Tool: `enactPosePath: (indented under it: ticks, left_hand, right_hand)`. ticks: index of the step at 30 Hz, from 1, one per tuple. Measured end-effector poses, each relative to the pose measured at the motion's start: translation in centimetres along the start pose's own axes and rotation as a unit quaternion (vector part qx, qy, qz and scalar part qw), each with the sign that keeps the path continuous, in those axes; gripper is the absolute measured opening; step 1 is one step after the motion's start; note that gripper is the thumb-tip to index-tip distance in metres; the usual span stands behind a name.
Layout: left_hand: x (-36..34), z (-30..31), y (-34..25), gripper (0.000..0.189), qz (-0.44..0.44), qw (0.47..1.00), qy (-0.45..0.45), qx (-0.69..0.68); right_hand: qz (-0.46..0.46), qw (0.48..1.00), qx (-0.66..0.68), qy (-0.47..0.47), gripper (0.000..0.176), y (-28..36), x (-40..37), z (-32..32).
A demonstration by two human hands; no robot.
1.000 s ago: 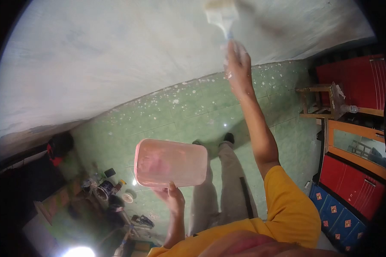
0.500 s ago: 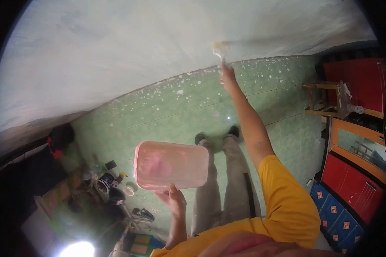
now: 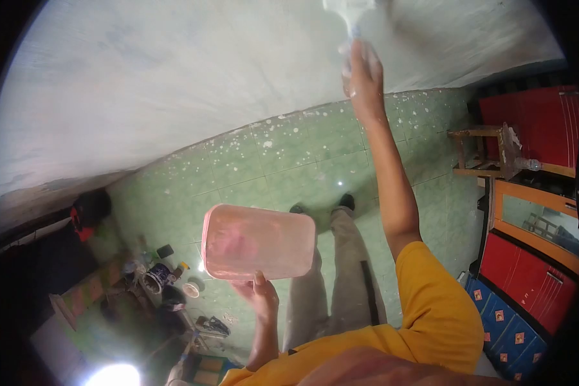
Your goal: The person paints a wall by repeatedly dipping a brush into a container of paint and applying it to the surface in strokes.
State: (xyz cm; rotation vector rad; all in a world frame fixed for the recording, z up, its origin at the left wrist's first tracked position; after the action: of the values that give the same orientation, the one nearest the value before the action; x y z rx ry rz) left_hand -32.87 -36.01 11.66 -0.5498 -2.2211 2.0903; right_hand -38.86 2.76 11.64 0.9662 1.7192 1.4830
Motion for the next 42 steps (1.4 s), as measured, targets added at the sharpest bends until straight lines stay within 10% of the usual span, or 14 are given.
enactPosePath:
  ticks: [7,13,19,31,42]
  left_hand:
    - [-0.4,-0.4,0.7,0.059,-0.020,0.999,-0.001,0.027]
    - [-0.9,0.2,2.0,0.074,-0.004,0.999,-0.032,0.030]
    - [0.5,-4.9,-4.0,0.075,0.037,0.994,-0.007,-0.103]
    - [0.4,-11.6,-12.7,0.066,-0.086,0.983,0.160,-0.036]
    - [-7.9,-21.7,-21.3,0.074,-0.183,0.961,0.183,-0.099]
  right_hand:
    - [-0.028,0.994,-0.102,-0.017,0.035,-24.0,3.6,4.6]
    - [-0.281,0.955,-0.087,0.027,0.040,-27.8,-1.5,8.9]
    - [-0.303,0.953,0.002,0.000,0.039,-16.3,-11.7,12.7]
    - [0.016,0.994,-0.046,-0.093,0.019,18.7,-24.7,15.5]
    - [0.177,0.972,-0.139,-0.062,0.014,31.0,-25.3,20.5]
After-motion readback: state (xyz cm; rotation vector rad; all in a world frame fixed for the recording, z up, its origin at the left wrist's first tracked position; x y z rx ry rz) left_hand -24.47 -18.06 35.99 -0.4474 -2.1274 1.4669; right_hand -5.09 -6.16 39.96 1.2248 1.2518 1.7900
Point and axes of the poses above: each hand's wrist, its own x-axis towards the middle knuckle, its own z-axis out of the back of the hand, y = z × x, the point moved 3 cm from there along x, towards the middle knuckle, and after that the axes turned 1 degree about -z, right-handed, at the moved point
